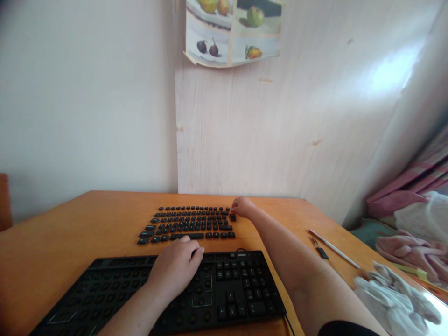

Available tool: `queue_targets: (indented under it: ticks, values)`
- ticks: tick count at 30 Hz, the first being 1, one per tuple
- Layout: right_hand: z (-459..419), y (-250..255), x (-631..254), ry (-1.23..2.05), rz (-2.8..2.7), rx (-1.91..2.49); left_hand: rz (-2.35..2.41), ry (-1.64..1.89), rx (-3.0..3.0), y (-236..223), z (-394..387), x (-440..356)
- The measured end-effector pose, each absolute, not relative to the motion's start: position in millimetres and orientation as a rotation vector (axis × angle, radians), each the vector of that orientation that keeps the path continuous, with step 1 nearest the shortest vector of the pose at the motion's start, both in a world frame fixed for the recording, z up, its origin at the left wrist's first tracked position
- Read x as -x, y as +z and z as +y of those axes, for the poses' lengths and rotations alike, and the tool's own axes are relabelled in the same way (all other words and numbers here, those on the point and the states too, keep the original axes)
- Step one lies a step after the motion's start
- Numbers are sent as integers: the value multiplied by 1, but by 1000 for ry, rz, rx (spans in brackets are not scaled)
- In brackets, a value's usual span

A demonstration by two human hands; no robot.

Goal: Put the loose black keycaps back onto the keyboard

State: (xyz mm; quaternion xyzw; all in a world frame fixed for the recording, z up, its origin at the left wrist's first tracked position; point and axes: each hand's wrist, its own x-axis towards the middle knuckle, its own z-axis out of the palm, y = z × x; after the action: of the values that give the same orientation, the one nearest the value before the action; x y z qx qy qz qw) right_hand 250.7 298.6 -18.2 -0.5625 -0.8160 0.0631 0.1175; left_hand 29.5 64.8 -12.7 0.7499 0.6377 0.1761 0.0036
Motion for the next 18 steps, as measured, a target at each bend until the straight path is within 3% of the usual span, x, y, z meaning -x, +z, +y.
queue_targets:
  ticks: [18]
  values:
    - [227, -8, -277, 457, -2112, 1548, 1987, 580, -2403, -15, 66, -29]
